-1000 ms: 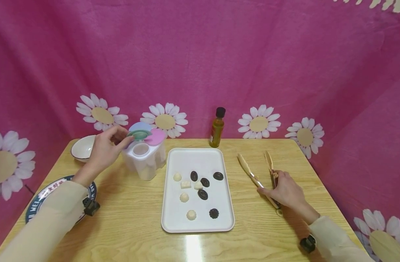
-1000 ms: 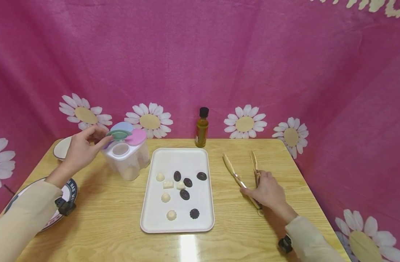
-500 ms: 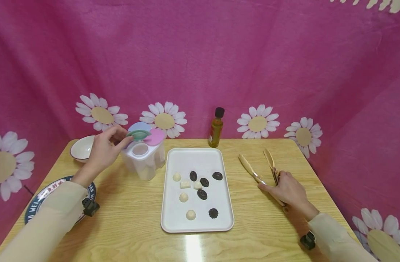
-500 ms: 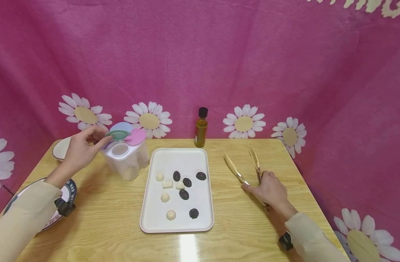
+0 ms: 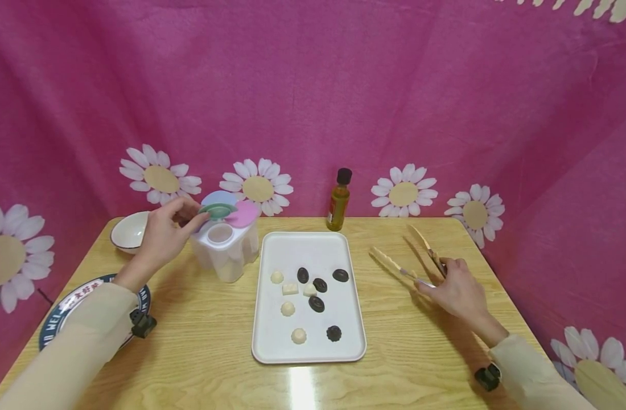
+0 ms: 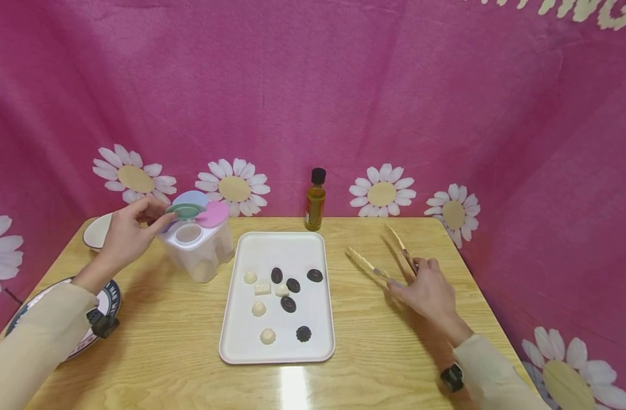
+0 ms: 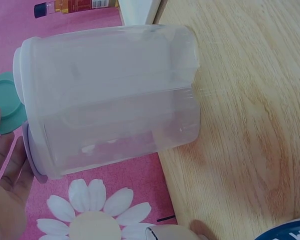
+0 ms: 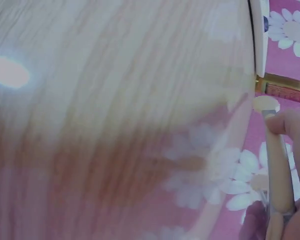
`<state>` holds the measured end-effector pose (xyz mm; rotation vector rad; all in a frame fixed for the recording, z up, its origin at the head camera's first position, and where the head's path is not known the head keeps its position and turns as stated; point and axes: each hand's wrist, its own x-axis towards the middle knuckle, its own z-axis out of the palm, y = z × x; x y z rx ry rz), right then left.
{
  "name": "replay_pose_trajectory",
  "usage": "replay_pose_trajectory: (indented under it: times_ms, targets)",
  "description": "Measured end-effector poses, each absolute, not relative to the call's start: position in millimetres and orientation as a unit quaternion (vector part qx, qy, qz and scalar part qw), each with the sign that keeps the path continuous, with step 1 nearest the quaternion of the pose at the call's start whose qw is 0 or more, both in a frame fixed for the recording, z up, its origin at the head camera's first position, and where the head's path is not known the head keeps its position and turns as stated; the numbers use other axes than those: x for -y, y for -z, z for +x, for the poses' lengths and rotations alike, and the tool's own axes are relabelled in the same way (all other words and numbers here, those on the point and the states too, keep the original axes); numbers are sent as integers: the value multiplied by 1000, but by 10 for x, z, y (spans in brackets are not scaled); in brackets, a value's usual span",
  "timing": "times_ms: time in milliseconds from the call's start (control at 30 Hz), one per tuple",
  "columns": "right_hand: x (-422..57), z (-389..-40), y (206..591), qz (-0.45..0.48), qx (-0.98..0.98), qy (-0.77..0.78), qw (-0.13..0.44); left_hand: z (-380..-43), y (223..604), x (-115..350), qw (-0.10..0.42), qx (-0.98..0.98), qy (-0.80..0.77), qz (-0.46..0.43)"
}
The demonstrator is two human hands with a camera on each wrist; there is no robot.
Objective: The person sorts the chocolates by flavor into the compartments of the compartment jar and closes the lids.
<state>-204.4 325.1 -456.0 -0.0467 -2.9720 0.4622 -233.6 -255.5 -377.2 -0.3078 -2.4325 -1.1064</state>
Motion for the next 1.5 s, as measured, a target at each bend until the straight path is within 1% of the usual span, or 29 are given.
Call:
replay_pose_trajectory:
  times_ms: [300, 467, 667, 900, 1167, 1500]
  targets:
    - [-3144, -1938, 4158, 71, 978, -163, 108, -2344, 3790, 2553, 219, 881, 404, -110]
    - [-3073, -1880, 3963, 125, 974, -148, 119, -2351, 3785, 2547, 222, 880, 403, -112]
    - [-2988, -1796, 3825, 175, 971, -114, 120, -2354, 3781, 2551, 221, 883, 400, -108]
    - [-2934, -1749, 3802, 215, 966, -84, 115, -2344, 3769, 2551, 216, 885, 399, -103]
    - [-2891, -1768, 3835, 241, 963, -77, 94, -2340, 3761, 2550, 215, 886, 398, -106]
    - [-2809, -1892, 3923, 279, 953, -65, 101, -2337, 3753, 2555, 223, 883, 399, -110]
